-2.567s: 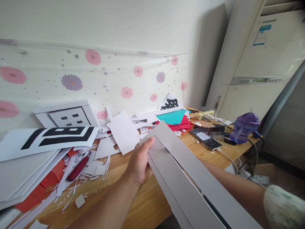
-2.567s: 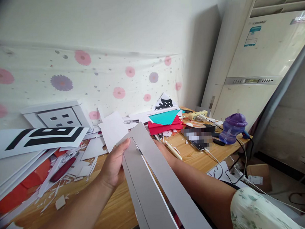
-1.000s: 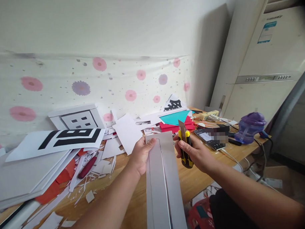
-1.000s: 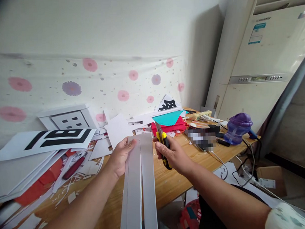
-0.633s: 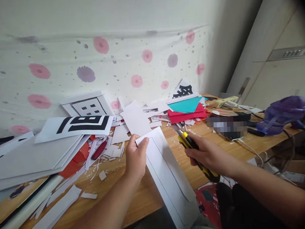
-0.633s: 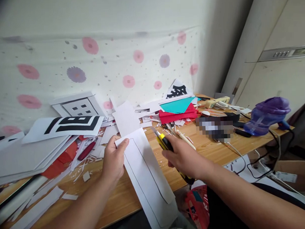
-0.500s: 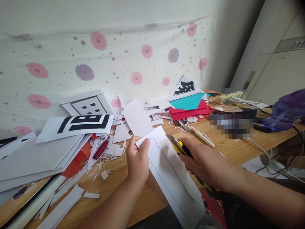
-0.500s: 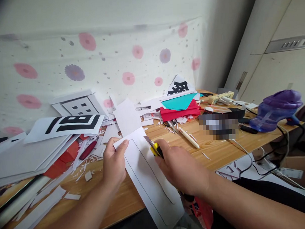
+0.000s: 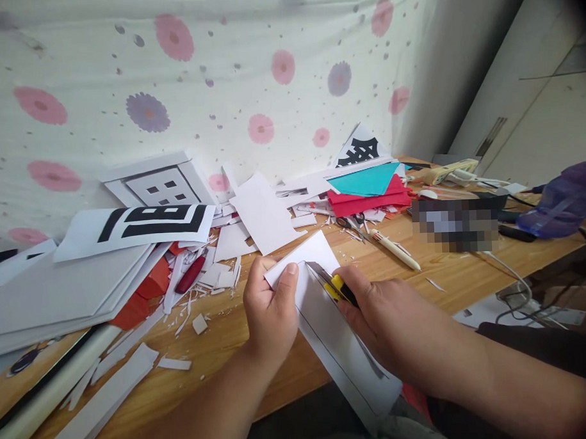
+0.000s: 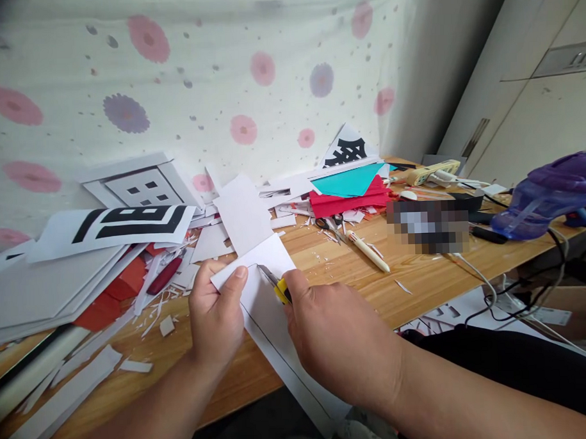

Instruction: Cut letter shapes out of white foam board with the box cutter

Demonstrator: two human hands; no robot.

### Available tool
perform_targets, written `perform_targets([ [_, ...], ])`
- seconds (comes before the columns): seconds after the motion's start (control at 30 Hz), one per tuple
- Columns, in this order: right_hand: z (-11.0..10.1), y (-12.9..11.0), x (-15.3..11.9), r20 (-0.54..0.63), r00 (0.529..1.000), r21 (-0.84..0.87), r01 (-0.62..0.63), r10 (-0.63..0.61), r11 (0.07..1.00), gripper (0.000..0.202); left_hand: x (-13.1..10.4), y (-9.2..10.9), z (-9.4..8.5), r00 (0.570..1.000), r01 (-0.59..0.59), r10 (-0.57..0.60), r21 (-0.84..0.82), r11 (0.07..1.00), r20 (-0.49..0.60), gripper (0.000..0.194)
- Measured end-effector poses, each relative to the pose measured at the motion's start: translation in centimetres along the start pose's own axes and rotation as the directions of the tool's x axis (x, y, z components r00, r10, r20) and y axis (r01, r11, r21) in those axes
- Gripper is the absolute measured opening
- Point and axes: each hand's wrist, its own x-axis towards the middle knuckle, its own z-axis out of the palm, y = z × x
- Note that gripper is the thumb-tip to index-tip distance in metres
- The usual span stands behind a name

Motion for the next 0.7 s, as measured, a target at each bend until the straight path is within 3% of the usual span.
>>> perform_targets([
  [0.17, 0.3, 0.3, -0.2, -0.082, 0.994, -0.155, 0.058, -0.071, 0.986, 0.020, -0.2, 0.3, -0.1, 0.997, -0.062, 0.060, 0.049, 0.997, 0.042, 0.009],
  [0.33, 0.1, 0.4, -0.3, -0.068, 0.987, -0.283, 0.121, -0.146, 0.951, 0.018, -0.6, 0.4, 0.0, 0.992, -0.110, 0.103, 0.102, 0.989, 0.067, 0.009],
  [0.7, -0.2, 0.4, -0.6, 0.009, 0.991, -0.229, 0.130, -0.132, 0.965, 0.008, -1.1, -0.2, 0.4, 0.994, -0.106, 0.104, 0.106, 0.989, 0.029, 0.006],
])
